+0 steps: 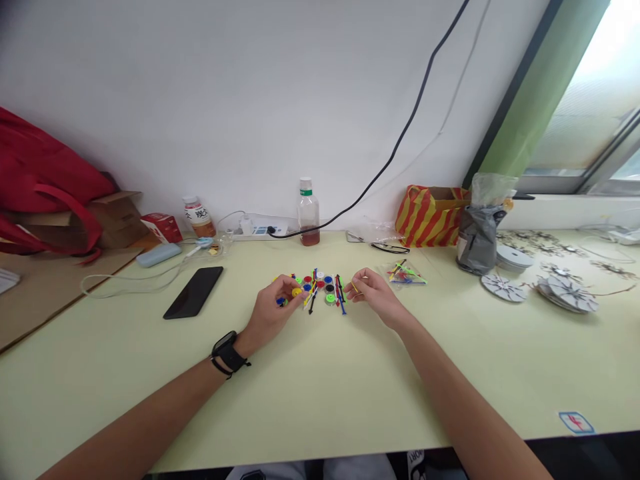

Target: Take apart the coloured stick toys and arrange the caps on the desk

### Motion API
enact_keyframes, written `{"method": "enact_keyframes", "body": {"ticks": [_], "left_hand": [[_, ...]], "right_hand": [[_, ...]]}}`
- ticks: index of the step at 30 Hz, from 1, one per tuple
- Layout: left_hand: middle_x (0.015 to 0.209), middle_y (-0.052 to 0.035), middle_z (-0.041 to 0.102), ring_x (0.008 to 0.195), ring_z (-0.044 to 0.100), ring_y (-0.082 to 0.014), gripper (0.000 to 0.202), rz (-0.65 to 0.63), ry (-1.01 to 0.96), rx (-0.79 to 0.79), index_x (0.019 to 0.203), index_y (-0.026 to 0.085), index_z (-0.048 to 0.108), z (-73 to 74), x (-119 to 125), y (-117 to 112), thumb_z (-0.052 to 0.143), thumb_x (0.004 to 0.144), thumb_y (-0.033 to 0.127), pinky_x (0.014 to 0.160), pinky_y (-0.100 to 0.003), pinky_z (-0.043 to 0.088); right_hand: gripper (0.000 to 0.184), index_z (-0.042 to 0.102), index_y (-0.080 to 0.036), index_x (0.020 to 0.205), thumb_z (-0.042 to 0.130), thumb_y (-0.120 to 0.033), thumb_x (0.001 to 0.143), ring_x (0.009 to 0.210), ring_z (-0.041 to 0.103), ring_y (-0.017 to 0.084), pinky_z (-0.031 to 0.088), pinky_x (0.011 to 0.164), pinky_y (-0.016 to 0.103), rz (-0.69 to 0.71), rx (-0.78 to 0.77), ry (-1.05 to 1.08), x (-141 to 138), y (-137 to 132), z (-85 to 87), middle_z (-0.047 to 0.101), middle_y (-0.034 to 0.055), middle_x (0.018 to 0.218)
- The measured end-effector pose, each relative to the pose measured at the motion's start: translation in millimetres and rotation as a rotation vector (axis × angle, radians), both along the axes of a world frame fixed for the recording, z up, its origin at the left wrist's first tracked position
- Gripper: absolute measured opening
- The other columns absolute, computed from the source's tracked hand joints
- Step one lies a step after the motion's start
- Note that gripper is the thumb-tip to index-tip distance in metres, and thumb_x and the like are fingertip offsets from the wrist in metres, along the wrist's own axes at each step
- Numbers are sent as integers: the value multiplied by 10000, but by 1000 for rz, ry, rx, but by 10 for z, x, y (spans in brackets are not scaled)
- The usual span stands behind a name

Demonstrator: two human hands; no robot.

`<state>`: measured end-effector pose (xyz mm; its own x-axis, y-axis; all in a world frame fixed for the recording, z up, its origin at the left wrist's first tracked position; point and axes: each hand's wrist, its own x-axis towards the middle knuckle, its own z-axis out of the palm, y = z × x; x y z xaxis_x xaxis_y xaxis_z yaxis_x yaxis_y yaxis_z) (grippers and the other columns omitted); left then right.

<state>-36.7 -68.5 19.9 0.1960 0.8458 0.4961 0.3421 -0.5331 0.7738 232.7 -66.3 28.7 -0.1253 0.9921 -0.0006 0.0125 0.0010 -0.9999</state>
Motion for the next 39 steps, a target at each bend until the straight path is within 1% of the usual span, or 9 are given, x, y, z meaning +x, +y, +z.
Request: {"method": "enact_keyframes", "body": {"ticks": [3,7,12,15,18,21,24,30,39], "left_hand": [[878,-15,695,736,637,-143,230,-25,-86,-43,958,199,679,-13,19,-16,769,876,395,668,-266,533],[930,-54,751,802,705,-181,285,-62,-183,-154,984,186,732,-13,54,-62,829,808,389,722,-295,598],[1003,-92,773,866,742,-212,322,-127,-234,-211,1076,168,745,-19,97,-103,809,821,355,799,-357,647],[1087,-116,763,924,738,-220,326,-171,-238,-210,1127,167,745,-22,101,-112,784,849,333,842,-376,645],[1142,-131,747,955,729,-226,333,-196,-233,-205,1157,172,740,-7,96,-128,769,871,340,861,-382,639],[1156,-128,733,962,721,-220,334,-219,-199,-181,1176,181,730,26,97,-164,760,889,349,895,-384,628],[1159,-113,709,982,712,-215,362,-240,-142,-132,1189,198,725,52,110,-205,793,864,342,932,-387,617],[1089,-82,693,973,697,-205,327,-230,-8,-30,1206,228,727,50,120,-218,755,899,336,905,-377,619],[1052,-68,733,973,690,-215,232,-184,93,120,1169,250,744,41,100,-192,689,948,290,877,-374,575]], "right_hand": [[408,599,-231,933,827,-514,748,846,704,216,536,833,386,-61,42,101,-41,-17,10,761,66,910],[517,673,-236,1113,888,-450,694,832,706,216,535,843,393,-93,62,76,-109,-64,45,765,48,876],[356,749,-201,883,890,-469,697,880,703,238,532,851,394,-25,54,42,-209,-156,79,753,72,932],[327,759,-210,840,869,-495,722,922,666,230,521,839,368,-12,124,-2,-237,-201,107,738,72,990],[346,733,-208,829,852,-521,740,809,632,198,515,744,340,40,134,-26,-240,-226,133,710,50,877],[348,696,-200,833,857,-498,752,727,640,183,533,732,350,171,82,28,-261,-248,130,687,27,765],[321,713,-199,862,859,-468,765,772,682,198,553,801,385,247,47,80,-322,-273,92,717,35,781],[248,798,-213,905,829,-438,804,703,609,155,521,717,337,209,142,52,-418,-295,18,741,46,854],[279,775,-229,991,811,-450,824,795,655,186,538,814,380,260,169,87,-447,-315,27,730,42,867]]}}
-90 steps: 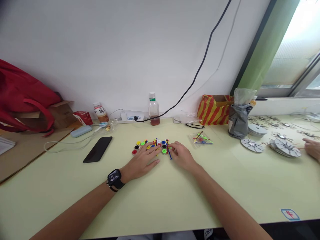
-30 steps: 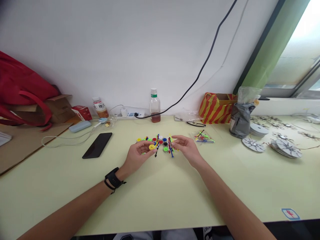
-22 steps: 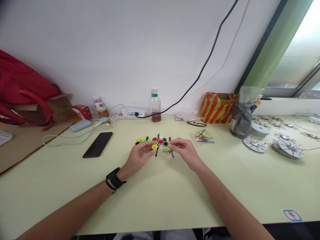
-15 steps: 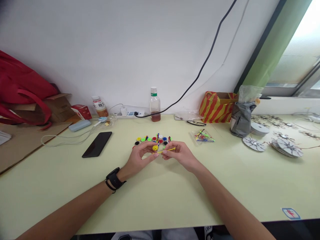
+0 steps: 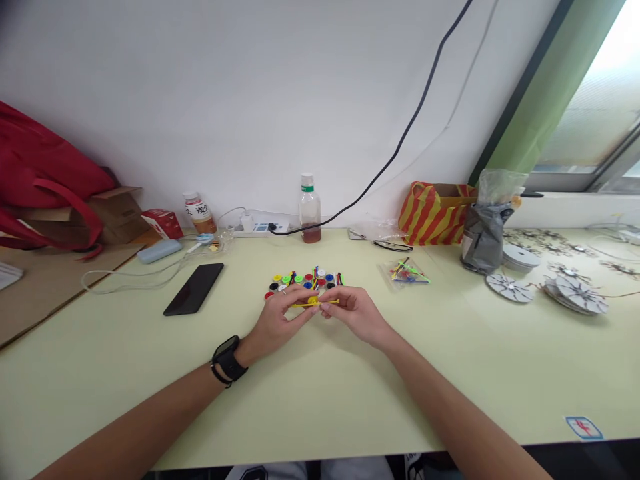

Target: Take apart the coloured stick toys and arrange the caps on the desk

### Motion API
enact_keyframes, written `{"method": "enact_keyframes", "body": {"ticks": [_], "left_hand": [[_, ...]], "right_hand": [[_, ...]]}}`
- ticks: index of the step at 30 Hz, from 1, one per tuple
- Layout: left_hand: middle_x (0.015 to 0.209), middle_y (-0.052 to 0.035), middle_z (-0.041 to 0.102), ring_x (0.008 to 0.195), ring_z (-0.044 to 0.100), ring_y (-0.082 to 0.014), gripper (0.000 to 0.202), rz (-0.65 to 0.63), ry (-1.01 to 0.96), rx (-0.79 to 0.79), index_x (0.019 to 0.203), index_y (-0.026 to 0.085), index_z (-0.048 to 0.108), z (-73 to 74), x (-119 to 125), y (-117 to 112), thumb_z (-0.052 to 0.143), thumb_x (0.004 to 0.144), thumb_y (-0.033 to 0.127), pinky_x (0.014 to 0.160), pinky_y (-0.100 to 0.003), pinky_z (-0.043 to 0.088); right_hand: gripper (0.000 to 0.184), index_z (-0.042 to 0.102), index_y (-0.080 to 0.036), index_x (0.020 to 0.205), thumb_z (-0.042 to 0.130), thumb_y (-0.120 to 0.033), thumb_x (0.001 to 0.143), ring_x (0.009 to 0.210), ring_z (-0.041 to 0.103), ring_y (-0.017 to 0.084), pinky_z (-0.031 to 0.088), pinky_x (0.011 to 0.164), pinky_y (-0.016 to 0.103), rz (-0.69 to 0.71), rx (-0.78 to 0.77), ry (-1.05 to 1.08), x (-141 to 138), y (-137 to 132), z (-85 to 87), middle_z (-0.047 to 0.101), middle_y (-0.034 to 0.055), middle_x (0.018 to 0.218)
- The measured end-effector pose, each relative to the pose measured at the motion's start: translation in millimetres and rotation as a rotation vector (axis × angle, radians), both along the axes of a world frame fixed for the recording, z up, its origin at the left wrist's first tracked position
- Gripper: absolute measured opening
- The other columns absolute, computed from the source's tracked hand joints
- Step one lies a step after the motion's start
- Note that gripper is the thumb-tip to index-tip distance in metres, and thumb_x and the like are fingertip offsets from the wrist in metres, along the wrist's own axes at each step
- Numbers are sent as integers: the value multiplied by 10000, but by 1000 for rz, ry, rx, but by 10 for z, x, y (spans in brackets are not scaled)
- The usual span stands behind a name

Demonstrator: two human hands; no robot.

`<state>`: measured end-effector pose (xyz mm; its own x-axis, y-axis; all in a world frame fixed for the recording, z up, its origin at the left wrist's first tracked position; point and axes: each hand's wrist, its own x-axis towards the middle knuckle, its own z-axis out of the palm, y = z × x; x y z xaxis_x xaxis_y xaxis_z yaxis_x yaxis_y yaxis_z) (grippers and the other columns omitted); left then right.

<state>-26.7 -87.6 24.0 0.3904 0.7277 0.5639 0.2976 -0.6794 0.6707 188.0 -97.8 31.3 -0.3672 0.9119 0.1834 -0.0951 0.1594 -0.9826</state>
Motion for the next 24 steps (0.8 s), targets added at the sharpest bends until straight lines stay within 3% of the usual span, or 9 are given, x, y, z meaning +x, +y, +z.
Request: {"method": "enact_keyframes", "body": {"ticks": [11,24], "left_hand": [[1059,-55,772,1012,704,-219,175,-43,-15,-3,1094,268,777,-5,-12,-2,692,944,238,929,-395,555],[940,-54,758,872,707,-207,84,-35,-15,-49,958,219,746,51,-23,-10,748,895,275,852,-378,575]], "right_hand": [[323,701,-208,915,755,-519,850,711,572,162,465,674,306,-66,87,-209,43,52,-49,665,23,820],[314,697,-217,977,769,-495,848,757,584,171,465,697,302,-81,46,-151,33,29,-33,661,23,859]]}}
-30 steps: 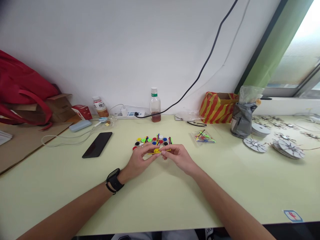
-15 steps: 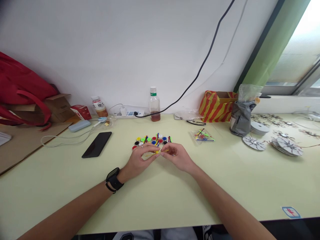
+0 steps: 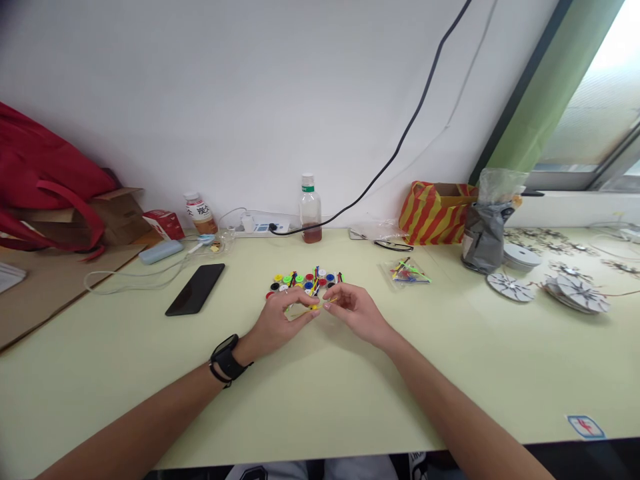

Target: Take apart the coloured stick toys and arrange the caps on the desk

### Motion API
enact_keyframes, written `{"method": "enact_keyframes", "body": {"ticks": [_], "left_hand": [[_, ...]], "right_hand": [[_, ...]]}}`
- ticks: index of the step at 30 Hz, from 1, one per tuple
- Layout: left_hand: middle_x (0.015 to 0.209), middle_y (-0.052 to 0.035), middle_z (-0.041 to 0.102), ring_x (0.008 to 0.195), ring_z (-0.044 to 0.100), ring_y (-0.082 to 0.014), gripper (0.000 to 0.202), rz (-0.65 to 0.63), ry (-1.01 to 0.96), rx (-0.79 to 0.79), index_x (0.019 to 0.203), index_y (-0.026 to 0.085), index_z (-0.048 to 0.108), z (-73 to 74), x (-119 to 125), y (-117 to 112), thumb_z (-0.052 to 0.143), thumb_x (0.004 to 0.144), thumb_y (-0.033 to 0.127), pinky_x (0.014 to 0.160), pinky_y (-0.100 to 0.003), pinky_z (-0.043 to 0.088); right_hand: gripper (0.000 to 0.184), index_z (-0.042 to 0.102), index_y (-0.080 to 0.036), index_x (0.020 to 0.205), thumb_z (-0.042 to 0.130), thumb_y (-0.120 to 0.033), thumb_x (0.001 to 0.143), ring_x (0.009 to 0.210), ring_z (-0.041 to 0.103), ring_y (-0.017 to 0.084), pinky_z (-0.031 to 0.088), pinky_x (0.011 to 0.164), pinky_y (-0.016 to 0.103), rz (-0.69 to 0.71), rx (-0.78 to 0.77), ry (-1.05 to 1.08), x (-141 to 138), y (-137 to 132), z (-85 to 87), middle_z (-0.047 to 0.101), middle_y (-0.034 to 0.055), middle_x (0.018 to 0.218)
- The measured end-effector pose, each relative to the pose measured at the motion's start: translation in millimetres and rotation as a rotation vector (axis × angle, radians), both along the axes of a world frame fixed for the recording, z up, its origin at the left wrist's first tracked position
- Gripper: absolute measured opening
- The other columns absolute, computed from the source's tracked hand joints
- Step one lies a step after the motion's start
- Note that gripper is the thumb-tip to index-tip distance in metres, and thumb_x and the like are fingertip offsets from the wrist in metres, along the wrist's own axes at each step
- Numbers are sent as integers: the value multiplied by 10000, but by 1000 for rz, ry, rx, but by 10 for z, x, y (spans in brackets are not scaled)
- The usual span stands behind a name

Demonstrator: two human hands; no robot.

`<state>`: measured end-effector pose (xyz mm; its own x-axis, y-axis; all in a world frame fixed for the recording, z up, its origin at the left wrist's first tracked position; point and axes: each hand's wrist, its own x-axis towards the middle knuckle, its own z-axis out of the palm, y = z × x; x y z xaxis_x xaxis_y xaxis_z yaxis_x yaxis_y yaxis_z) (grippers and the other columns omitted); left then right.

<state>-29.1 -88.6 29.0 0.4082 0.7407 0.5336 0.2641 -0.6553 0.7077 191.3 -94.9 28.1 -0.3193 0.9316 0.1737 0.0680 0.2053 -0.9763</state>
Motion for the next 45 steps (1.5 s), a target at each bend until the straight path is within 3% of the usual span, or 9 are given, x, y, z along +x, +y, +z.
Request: {"method": "enact_keyframes", "body": {"ticks": [6,10,17,20,23,29,32,36,45], "left_hand": [[1121,-107,734,1041,705,-219,146,-197,-132,-279,1032,196,741,-33,40,-28,672,960,303,948,-385,595],[1063,-89,747,972,717,-201,212,-121,-193,-342,1088,191,716,-96,26,33,728,923,324,941,-380,602],[1060,-100,758,986,729,-215,257,-53,-263,-401,1046,168,728,-95,20,84,784,868,345,952,-393,611],[1046,-100,759,967,729,-214,276,-36,-283,-429,1031,160,733,-65,22,73,802,847,354,917,-378,624],[1048,-101,757,964,727,-212,287,-21,-294,-444,1024,157,734,-45,20,65,811,835,360,905,-366,626],[1039,-97,762,967,731,-215,271,-39,-289,-439,1020,161,736,-47,17,62,801,847,359,927,-372,614],[1054,-99,761,979,729,-217,265,-43,-281,-426,1035,162,736,-76,12,70,791,860,353,932,-375,611],[1054,-101,758,965,728,-213,264,-42,-279,-419,1039,159,733,-113,5,86,790,862,347,927,-379,611],[1063,-95,748,995,718,-210,232,-81,-232,-389,1053,162,727,-98,18,53,763,891,325,964,-375,590]], "right_hand": [[380,679,-245,1149,777,-442,840,725,552,161,471,665,299,-22,11,72,34,25,19,590,2,836],[624,508,-317,1445,729,-440,874,680,528,143,477,646,307,-85,79,17,34,19,11,593,13,969],[522,514,-295,1458,584,-478,974,696,544,160,485,668,322,-162,239,-145,23,-34,11,583,28,965],[338,715,-229,996,518,-503,1007,657,520,156,471,672,318,-84,188,-151,29,-54,47,566,18,817],[619,473,-200,508,416,-489,1052,594,452,147,430,664,318,50,154,-177,38,-54,71,442,5,603],[331,629,-248,1206,560,-491,993,719,540,156,463,683,305,-118,233,-157,21,-62,48,604,37,1004],[344,663,-221,967,450,-481,1041,730,548,158,473,734,317,-77,217,-170,29,-68,38,608,40,946],[605,460,-204,556,356,-510,1068,712,529,177,442,724,321,-60,209,-212,66,-28,33,518,30,676],[261,623,-213,965,621,-474,967,742,561,159,456,679,287,-9,159,-180,-1,-40,46,644,18,868]]}}
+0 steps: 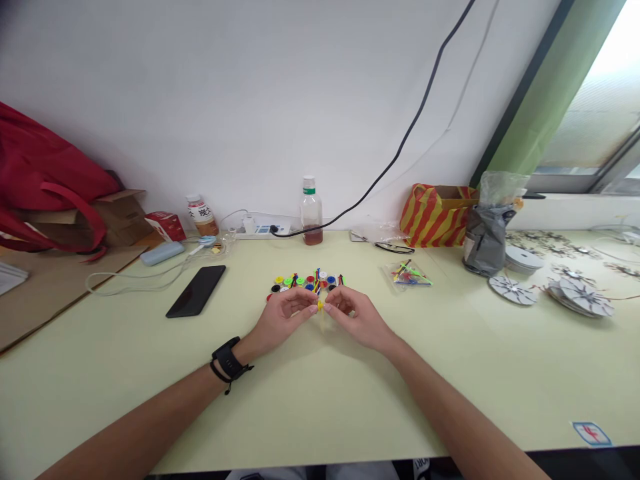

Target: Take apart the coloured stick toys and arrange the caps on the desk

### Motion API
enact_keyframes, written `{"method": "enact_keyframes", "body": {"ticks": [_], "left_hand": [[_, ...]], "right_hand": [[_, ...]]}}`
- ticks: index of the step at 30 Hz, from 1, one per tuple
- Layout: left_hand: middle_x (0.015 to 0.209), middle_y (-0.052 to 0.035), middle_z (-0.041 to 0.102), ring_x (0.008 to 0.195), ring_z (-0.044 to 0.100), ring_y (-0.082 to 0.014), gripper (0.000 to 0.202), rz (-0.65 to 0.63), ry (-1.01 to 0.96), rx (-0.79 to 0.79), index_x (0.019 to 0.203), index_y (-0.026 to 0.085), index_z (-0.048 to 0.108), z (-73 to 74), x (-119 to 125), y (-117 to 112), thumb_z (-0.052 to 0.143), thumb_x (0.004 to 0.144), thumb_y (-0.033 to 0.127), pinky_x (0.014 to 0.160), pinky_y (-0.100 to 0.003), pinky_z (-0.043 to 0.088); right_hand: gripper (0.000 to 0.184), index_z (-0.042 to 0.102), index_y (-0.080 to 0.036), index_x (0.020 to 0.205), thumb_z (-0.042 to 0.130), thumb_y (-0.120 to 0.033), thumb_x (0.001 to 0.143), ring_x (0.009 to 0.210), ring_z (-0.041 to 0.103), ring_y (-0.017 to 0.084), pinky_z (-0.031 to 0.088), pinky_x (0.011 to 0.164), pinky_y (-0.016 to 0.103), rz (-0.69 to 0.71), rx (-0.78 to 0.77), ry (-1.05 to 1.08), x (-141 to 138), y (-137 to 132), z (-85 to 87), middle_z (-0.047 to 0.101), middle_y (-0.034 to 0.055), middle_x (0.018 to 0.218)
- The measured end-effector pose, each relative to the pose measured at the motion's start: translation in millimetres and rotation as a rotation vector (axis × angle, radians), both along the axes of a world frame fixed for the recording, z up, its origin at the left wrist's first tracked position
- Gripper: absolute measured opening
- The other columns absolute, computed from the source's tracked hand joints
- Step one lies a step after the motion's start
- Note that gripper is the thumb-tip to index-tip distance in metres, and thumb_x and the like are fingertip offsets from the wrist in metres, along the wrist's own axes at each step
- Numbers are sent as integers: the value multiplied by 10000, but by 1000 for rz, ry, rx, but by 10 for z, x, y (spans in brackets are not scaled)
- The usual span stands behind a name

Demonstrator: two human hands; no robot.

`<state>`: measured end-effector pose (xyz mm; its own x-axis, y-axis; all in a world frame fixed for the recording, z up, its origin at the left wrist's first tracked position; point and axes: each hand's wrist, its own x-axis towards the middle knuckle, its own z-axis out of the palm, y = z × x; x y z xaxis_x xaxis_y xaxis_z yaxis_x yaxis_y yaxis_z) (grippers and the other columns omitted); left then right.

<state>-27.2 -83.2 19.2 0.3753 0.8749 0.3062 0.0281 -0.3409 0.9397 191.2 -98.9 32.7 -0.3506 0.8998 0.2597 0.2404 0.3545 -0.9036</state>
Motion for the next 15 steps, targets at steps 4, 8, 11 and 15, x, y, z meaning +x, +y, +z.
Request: {"method": "enact_keyframes", "body": {"ticks": [4,8,11,15], "left_hand": [[1076,-91,741,997,721,-211,250,-24,8,-9,1091,170,715,-17,-1,-6,743,910,340,948,-366,596],[1106,-87,727,945,734,-204,265,-65,-25,-72,1126,182,693,-22,5,-11,708,937,367,885,-357,615],[1107,-88,730,969,723,-200,267,-75,-29,-72,1115,181,697,-1,13,-23,735,917,356,917,-347,598],[1117,-91,723,975,707,-192,287,-33,-39,-85,1104,181,701,-1,12,-8,776,880,344,923,-341,588]], "right_hand": [[253,634,-209,955,599,-458,985,732,556,155,443,663,279,25,-8,4,-16,-2,-17,633,11,831],[255,634,-208,951,586,-454,996,741,560,156,443,666,279,45,-8,1,-24,12,-60,646,18,847],[257,630,-207,941,582,-452,997,730,553,154,442,656,278,41,-1,-1,-35,13,-87,638,16,836],[264,618,-205,886,566,-434,1006,675,518,147,430,616,279,7,39,-31,-37,2,-93,600,4,765]]}}
